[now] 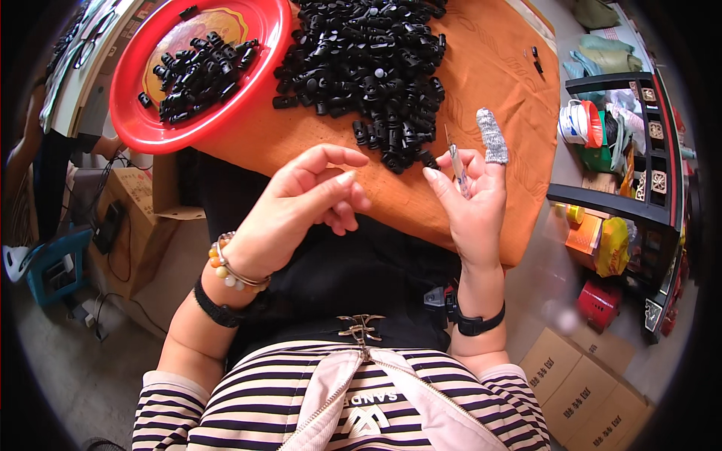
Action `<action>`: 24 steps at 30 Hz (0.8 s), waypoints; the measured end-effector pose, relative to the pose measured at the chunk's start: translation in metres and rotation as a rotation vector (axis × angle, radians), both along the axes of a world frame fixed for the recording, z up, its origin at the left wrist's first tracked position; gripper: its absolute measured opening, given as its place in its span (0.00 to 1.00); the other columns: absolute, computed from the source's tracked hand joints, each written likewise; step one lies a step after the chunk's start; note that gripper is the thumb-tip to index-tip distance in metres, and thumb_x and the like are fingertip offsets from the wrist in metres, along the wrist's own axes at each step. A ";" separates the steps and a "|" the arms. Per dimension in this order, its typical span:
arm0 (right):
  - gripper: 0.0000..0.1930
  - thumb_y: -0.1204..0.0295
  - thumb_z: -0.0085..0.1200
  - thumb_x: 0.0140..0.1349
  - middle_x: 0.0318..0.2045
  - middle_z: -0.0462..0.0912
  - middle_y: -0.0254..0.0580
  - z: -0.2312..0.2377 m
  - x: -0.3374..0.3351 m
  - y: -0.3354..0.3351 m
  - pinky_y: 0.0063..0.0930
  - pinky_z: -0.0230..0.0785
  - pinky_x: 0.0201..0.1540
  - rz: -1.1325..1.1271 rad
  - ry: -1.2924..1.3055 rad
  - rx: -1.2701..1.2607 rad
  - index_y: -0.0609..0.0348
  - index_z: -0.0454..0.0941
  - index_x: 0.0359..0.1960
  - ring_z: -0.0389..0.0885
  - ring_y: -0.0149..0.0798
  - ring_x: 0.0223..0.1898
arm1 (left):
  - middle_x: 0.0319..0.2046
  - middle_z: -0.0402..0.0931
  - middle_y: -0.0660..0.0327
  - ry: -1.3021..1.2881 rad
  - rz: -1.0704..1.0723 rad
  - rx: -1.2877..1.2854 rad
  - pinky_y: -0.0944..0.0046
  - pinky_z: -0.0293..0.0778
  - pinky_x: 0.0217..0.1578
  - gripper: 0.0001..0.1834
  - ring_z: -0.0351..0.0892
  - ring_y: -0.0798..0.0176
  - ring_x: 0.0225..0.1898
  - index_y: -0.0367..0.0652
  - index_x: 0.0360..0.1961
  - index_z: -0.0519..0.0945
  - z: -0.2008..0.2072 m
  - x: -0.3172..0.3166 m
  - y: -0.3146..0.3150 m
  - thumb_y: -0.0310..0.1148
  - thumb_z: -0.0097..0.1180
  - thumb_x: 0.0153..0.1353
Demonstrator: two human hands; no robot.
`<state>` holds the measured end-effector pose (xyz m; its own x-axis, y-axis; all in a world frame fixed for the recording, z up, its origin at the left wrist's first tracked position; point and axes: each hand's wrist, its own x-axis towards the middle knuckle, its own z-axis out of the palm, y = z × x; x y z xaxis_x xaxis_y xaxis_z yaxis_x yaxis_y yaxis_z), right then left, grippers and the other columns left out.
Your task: Cleaning and deburring small black plastic shoe components using a metal blade.
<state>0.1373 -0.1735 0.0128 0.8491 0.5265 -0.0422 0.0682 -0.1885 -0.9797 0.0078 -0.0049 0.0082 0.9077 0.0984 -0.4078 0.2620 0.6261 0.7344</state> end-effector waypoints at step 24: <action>0.30 0.75 0.54 0.59 0.33 0.73 0.33 0.001 -0.032 0.035 0.11 0.62 0.34 0.274 0.504 0.313 0.64 0.53 0.60 0.70 0.20 0.32 | 0.27 0.72 0.65 -0.010 0.206 -0.248 0.78 0.60 0.16 0.11 0.66 0.75 0.18 0.47 0.45 0.67 0.004 0.003 -0.001 0.39 0.42 0.66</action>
<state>0.1050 -0.1389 0.0138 0.5987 0.7730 -0.2098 -0.4087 0.0696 -0.9100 0.0112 -0.0061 0.0119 0.8832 0.1794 -0.4332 0.1045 0.8253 0.5549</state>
